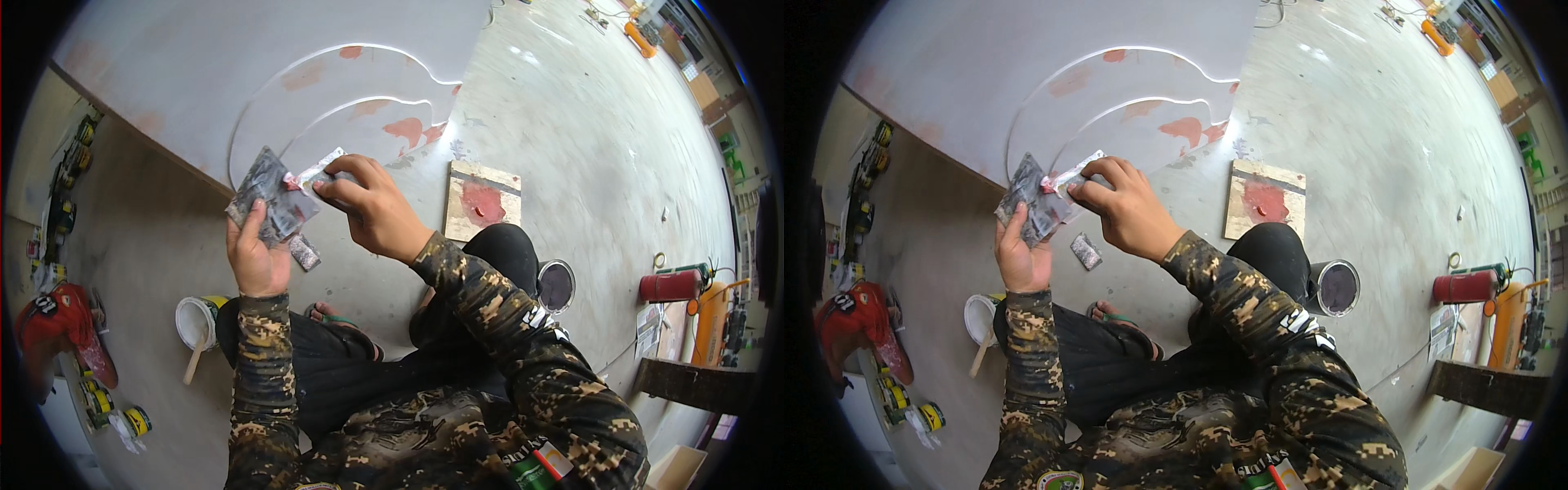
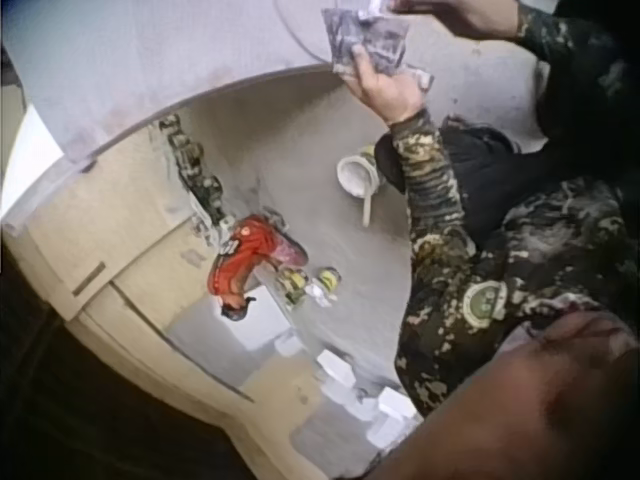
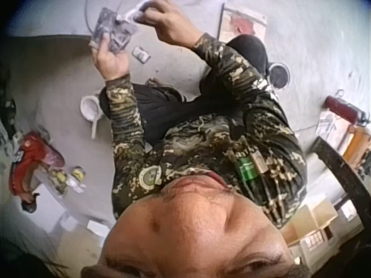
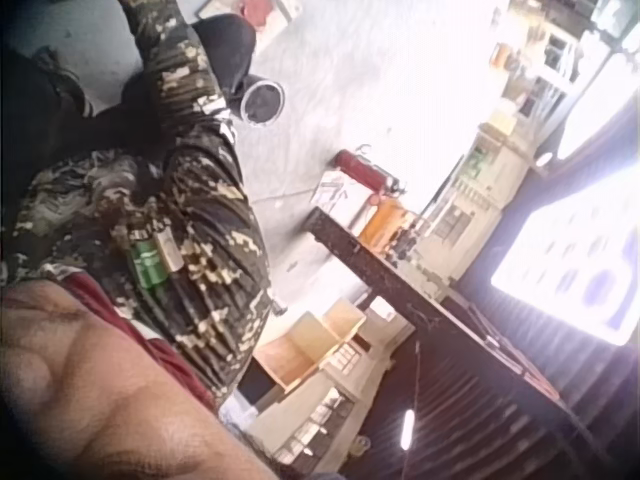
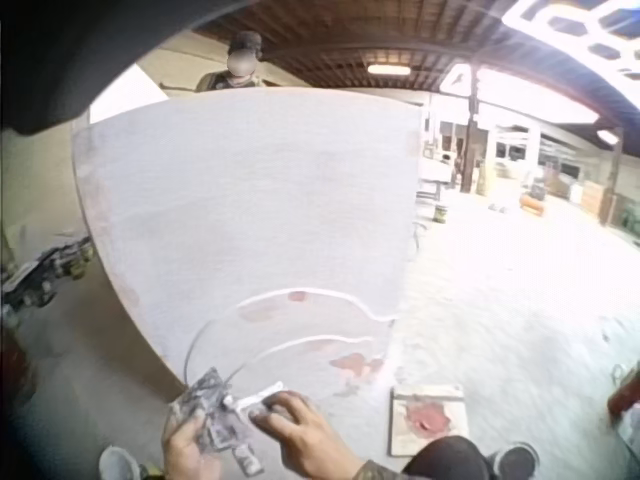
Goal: Applying red wood filler to a white curved surface using metal spatulas.
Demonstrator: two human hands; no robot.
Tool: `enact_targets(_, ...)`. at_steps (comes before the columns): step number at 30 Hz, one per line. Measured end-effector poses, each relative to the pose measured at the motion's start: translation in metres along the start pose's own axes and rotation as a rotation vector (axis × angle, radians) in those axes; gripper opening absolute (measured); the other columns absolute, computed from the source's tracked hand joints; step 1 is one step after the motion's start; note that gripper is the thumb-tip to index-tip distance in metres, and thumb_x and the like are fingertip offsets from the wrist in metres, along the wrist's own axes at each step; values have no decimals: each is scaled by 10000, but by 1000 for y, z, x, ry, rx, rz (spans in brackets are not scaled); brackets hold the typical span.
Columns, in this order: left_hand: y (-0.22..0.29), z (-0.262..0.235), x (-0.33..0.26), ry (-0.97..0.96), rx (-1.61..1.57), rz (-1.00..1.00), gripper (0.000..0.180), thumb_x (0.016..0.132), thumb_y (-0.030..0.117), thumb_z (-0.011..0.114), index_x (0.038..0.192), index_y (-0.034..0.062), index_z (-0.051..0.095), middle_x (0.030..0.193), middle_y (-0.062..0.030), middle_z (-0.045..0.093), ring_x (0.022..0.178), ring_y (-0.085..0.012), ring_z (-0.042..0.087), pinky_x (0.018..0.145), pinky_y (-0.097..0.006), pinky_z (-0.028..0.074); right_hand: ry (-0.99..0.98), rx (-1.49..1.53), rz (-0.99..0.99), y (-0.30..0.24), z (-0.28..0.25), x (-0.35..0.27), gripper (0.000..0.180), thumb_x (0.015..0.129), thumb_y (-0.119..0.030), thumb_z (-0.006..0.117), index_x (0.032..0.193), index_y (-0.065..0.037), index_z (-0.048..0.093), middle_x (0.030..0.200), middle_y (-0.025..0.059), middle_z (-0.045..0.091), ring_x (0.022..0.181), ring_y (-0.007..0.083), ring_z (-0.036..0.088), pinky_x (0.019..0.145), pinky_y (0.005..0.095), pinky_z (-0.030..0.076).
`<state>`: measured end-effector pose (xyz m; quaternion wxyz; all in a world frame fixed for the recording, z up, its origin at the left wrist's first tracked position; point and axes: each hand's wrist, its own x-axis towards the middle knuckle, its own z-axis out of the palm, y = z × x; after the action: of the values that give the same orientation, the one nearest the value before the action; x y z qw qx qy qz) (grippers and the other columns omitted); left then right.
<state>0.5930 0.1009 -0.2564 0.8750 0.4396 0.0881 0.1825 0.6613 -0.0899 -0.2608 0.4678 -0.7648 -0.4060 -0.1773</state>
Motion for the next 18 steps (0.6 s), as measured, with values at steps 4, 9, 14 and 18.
enact_targets(4,16,8,-2,50,51,118,270,987,48,573,1250,-10,553,1237,-128,634,1147,-231,625,960,-401,536,-5,-55,84,16,-5,0,460,733,108,618,1140,-94,687,1208,144,592,1119,372,554,967,451,466)
enact_targets(9,3,-1,6,68,257,321,256,968,8,613,1216,-19,556,1156,-84,646,1028,-140,610,899,-316,513,40,-90,-42,-7,-28,13,560,671,120,622,1179,-103,695,1203,136,607,1130,365,564,966,457,467)
enact_targets(14,0,-2,-2,42,477,389,228,979,12,597,1197,-36,553,1102,-71,651,968,-113,605,869,-276,500,-32,-307,-147,-20,-15,8,494,680,79,654,1126,-118,729,1203,106,639,1186,338,568,916,445,474)
enact_targets(18,2,1,-1,18,188,155,281,988,29,569,1263,-23,545,1214,-110,638,1084,-179,625,960,-345,513,-19,-119,-90,-11,-7,8,441,730,36,646,1130,-133,722,1213,76,633,1181,321,565,942,454,450)
